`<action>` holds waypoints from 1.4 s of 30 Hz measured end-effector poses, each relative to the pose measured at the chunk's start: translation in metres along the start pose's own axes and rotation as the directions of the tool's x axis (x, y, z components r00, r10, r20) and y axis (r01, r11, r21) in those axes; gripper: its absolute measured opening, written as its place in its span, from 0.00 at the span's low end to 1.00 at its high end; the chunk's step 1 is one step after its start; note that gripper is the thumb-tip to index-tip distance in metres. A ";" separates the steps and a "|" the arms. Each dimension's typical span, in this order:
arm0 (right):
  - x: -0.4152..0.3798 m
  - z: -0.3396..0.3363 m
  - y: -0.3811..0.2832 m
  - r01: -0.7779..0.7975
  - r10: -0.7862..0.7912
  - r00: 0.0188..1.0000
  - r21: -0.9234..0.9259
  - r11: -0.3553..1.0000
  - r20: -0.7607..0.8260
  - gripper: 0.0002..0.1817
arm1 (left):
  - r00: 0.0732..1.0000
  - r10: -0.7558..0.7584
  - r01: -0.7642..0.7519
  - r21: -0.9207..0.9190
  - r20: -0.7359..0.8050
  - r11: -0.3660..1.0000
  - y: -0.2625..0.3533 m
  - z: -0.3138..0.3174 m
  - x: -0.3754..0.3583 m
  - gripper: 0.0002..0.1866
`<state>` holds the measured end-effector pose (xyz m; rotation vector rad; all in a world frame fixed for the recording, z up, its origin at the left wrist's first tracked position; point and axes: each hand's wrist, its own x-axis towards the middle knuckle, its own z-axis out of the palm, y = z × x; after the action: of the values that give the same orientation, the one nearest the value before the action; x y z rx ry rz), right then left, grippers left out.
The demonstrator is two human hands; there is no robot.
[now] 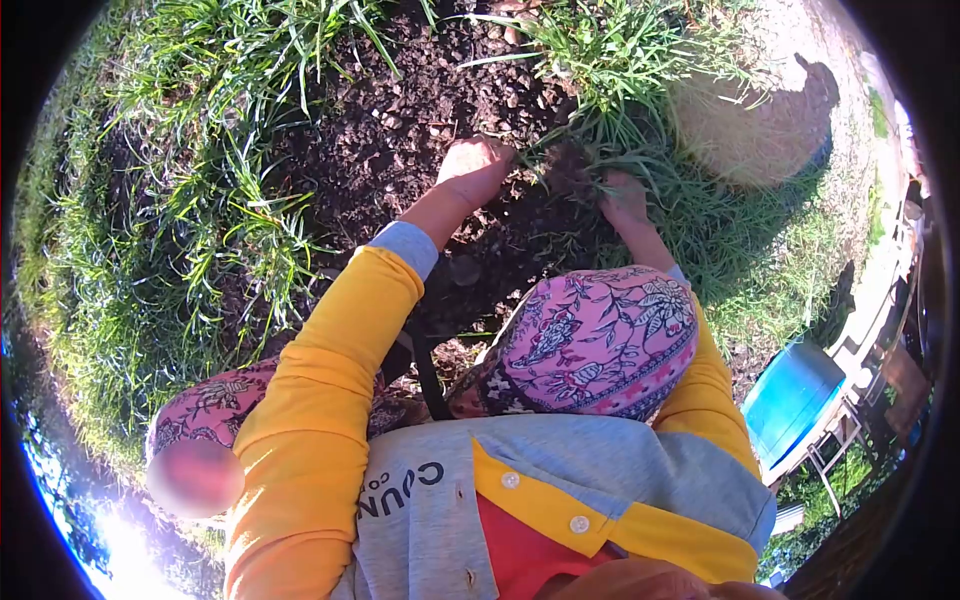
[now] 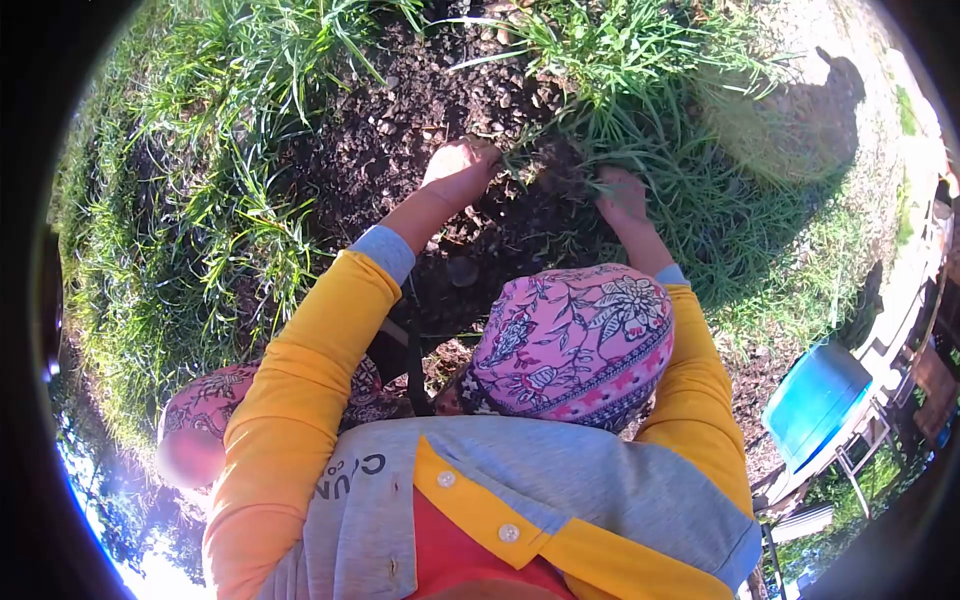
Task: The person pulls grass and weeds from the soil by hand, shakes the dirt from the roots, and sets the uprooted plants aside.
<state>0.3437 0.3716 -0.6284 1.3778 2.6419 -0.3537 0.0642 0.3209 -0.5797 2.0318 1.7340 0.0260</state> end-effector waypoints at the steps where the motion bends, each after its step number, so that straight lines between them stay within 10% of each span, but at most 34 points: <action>1: 0.011 0.002 0.001 0.021 -0.020 0.998 0.019 1.000 -0.054 0.11 | 0.998 0.020 -0.020 0.000 -0.053 1.000 -0.001 0.002 -0.001 0.08; 12: 0.175 0.005 0.036 0.108 -0.122 0.992 0.691 0.715 -0.030 0.14 | 0.969 0.190 -0.184 0.049 -0.160 0.982 -0.004 -0.002 -0.011 0.04; 15: 0.195 0.016 0.072 -0.047 -0.327 0.937 0.972 0.232 0.123 0.08 | 0.963 0.217 -0.210 0.058 -0.158 0.976 -0.004 -0.009 -0.014 0.04; 17: 0.181 -0.009 0.063 -0.470 -0.417 0.868 0.716 -0.516 0.270 0.06 | 0.956 0.236 -0.229 0.060 -0.172 0.972 -0.006 -0.008 -0.016 0.04; 18: 0.168 -0.026 0.036 -0.288 0.076 0.934 0.863 -0.416 0.348 0.06 | 0.948 0.245 -0.240 0.050 -0.204 0.970 -0.007 -0.005 -0.017 0.03; 19: 0.166 -0.019 0.039 -0.175 0.026 0.982 0.956 -0.237 0.187 0.07 | 0.939 0.253 -0.250 0.040 -0.235 0.967 -0.008 -0.003 -0.018 0.02; 21: 0.173 -0.012 0.053 -0.532 -0.481 0.847 0.394 -0.749 0.228 0.06 | 0.935 0.258 -0.252 0.057 -0.242 0.966 -0.008 -0.001 -0.019 0.02; 24: 0.181 -0.012 0.044 -0.481 -0.369 0.870 0.395 -0.783 0.328 0.06 | 0.940 0.261 -0.252 0.067 -0.219 0.965 -0.004 -0.003 -0.020 0.02; 25: 0.175 -0.022 0.031 -0.270 -0.158 0.961 0.879 -0.392 0.225 0.03 | 0.943 0.260 -0.251 0.067 -0.209 0.966 -0.004 -0.005 -0.020 0.02; 26: 0.170 -0.030 0.013 -0.075 -0.053 0.996 0.980 -0.185 0.066 0.08 | 0.948 0.255 -0.245 0.074 -0.190 0.967 -0.004 -0.006 -0.019 0.02; 28: 0.195 0.004 0.040 0.121 -0.086 0.993 0.757 0.643 -0.086 0.07 | 0.956 0.249 -0.239 0.082 -0.155 0.968 -0.002 -0.007 -0.019 0.02; 29: 0.194 -0.001 0.035 0.137 -0.120 0.990 0.355 0.925 -0.070 0.06 | 0.954 0.256 -0.245 0.085 -0.155 0.966 -0.002 -0.007 -0.017 0.02; 32: 0.191 -0.033 0.005 0.080 -0.039 0.993 -0.400 0.913 0.110 0.08 | 0.950 0.265 -0.255 0.078 -0.164 0.964 -0.003 -0.005 -0.016 0.02; 35: 0.185 -0.026 0.014 0.090 -0.085 0.996 0.175 0.981 -0.036 0.10 | 0.945 0.270 -0.263 0.063 -0.185 0.963 -0.002 -0.007 -0.018 0.02; 38: 0.180 -0.034 -0.001 -0.058 0.071 0.997 -0.305 0.951 0.030 0.13 | 0.946 0.269 -0.261 0.069 -0.180 0.963 -0.003 -0.008 -0.021 0.02; 42: 0.159 -0.033 -0.002 -0.210 0.221 0.970 -0.114 0.971 0.097 0.16 | 0.942 0.278 -0.268 0.076 -0.188 0.960 -0.006 -0.012 -0.021 0.02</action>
<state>0.2509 0.5047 -0.6327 1.5462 2.3586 -0.2546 0.0511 0.3062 -0.5650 2.3616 1.5612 0.2855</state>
